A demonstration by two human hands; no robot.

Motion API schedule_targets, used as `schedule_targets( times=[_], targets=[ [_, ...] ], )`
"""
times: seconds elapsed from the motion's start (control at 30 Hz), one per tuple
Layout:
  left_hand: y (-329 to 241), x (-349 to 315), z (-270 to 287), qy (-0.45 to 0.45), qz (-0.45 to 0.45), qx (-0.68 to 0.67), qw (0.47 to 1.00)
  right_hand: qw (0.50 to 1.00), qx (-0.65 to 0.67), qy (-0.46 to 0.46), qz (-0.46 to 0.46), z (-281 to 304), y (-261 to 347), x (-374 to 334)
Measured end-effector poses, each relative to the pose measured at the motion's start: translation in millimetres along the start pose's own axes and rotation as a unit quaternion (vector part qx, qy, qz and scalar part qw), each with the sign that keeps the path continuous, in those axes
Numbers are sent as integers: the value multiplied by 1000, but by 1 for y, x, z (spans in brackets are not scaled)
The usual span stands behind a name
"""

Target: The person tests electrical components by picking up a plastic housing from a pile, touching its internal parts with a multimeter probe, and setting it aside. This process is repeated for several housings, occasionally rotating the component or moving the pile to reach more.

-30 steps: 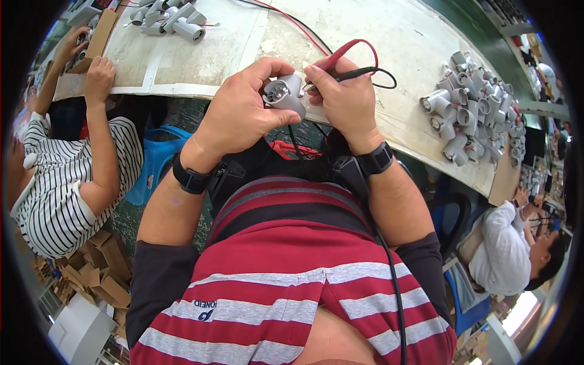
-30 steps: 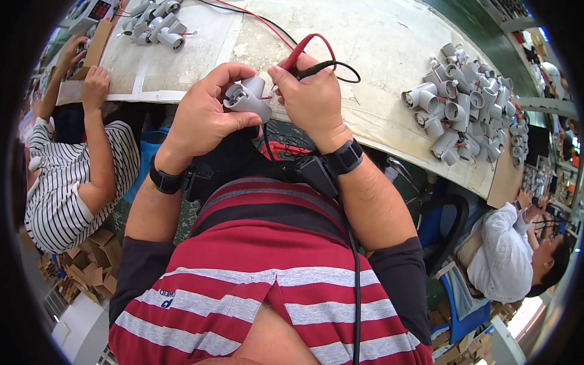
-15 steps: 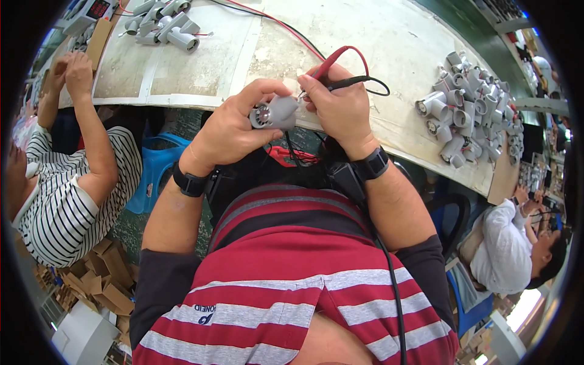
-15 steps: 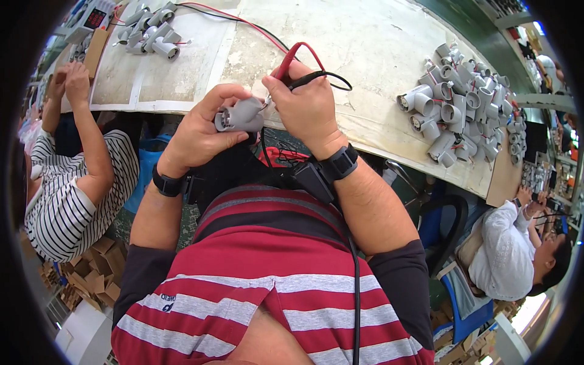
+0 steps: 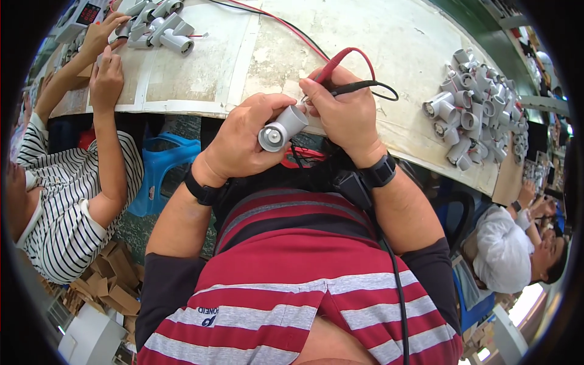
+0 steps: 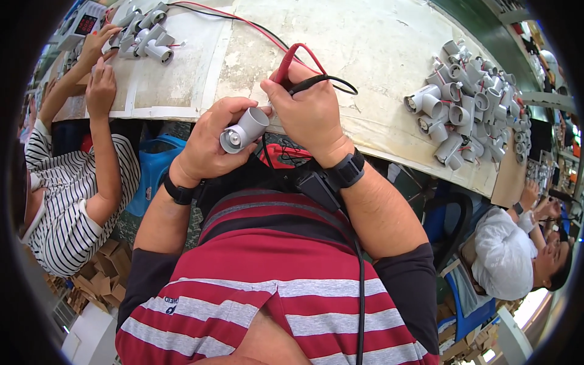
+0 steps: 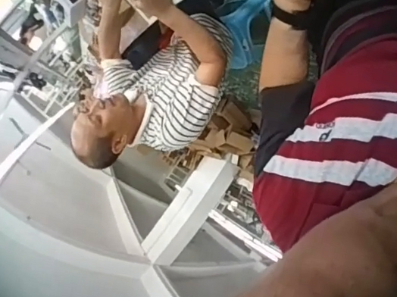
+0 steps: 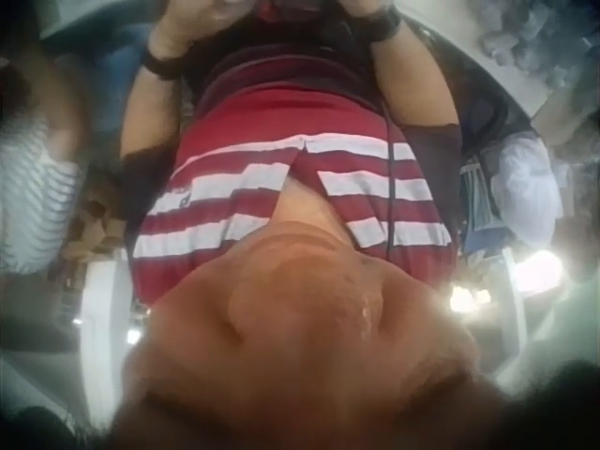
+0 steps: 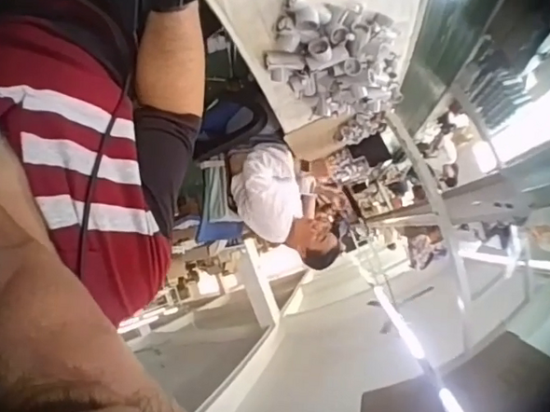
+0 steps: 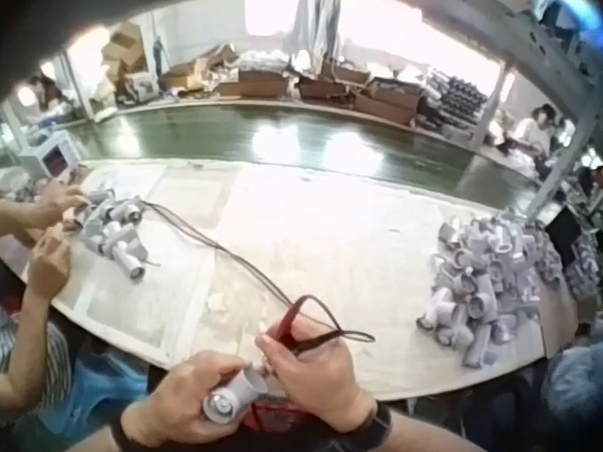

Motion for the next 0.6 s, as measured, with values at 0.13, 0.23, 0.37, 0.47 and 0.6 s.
schedule_targets(
  times=[0.13,0.23,0.37,0.47,0.6],
  targets=[
    [-4,1,-2,-23,-24,-3,999,999,10,4,-37,0,1,1],
    [-1,0,-1,-38,-20,-10,999,999,-3,2,-38,-1,-1,1],
    [-2,9,0,-73,-38,-15,996,999,-16,-12,-43,1,-3,3],
    [-4,9,5,-94,-41,-18,995,998,-2,-11,-57,-3,-1,-1],
    [-5,3,5,-97,-28,-25,995,999,-1,5,-47,0,-1,-4]
  ],
)
Point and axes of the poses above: each hand's wrist, its own x-axis towards the middle knuckle, its own z-axis out of the back of the hand, y = z × x, the point moved 5 cm from there along x, towards the middle knuckle, and after that the axes turned 15 degrees about -y, right-handed, at the moved point
